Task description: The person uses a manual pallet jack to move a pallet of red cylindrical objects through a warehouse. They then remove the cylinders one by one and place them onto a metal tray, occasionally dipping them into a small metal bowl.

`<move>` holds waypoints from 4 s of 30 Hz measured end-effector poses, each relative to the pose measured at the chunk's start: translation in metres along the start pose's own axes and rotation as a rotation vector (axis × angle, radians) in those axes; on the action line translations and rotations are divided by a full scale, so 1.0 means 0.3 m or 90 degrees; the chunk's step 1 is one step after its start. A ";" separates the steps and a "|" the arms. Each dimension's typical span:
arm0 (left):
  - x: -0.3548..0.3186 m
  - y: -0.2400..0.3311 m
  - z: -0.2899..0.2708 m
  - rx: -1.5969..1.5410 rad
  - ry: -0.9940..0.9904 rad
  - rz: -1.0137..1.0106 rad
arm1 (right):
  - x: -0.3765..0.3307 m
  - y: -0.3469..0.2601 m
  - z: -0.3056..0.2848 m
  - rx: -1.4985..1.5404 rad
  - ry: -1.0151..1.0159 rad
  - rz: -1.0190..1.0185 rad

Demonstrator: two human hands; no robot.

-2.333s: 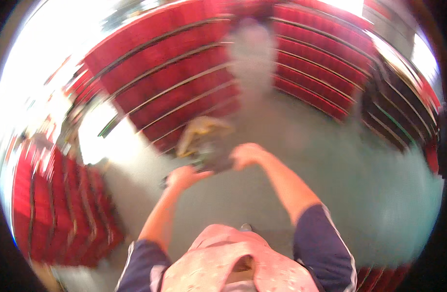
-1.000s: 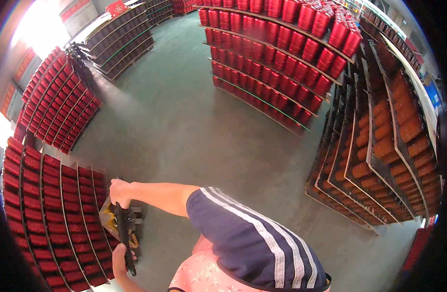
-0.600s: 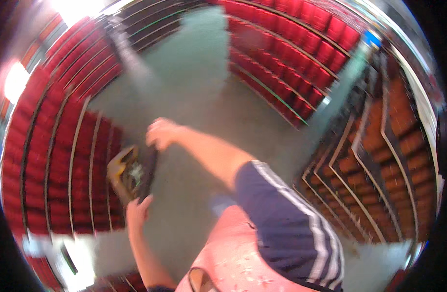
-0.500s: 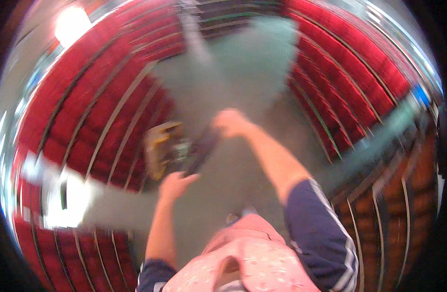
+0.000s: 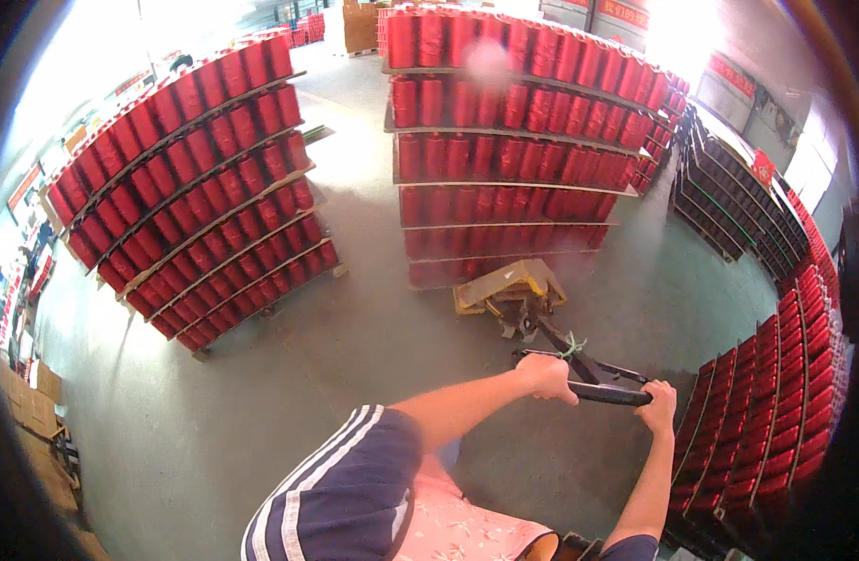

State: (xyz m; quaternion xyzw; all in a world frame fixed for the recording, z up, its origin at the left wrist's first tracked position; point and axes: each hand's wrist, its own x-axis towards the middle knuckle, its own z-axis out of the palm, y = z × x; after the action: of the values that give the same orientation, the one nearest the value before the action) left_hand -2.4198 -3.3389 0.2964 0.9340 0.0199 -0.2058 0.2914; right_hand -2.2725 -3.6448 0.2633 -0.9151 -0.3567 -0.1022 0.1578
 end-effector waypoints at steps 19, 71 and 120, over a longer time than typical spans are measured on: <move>-1.043 -0.084 0.409 0.035 -0.037 0.176 | -1.125 -0.736 -0.159 -0.092 0.037 0.079; -3.644 -0.852 1.358 0.162 -0.163 0.207 | -3.284 -3.264 -0.205 -0.105 0.040 0.346; -5.583 -1.066 2.071 0.315 -0.009 0.201 | -4.654 -4.532 -0.636 0.165 -0.420 0.172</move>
State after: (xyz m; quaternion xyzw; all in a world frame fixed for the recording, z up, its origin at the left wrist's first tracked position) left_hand -4.2333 -3.2783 0.3250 0.9667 -0.1785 -0.1631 0.0837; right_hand -4.2298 -3.6342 0.3158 -0.9102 -0.2741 0.2657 0.1611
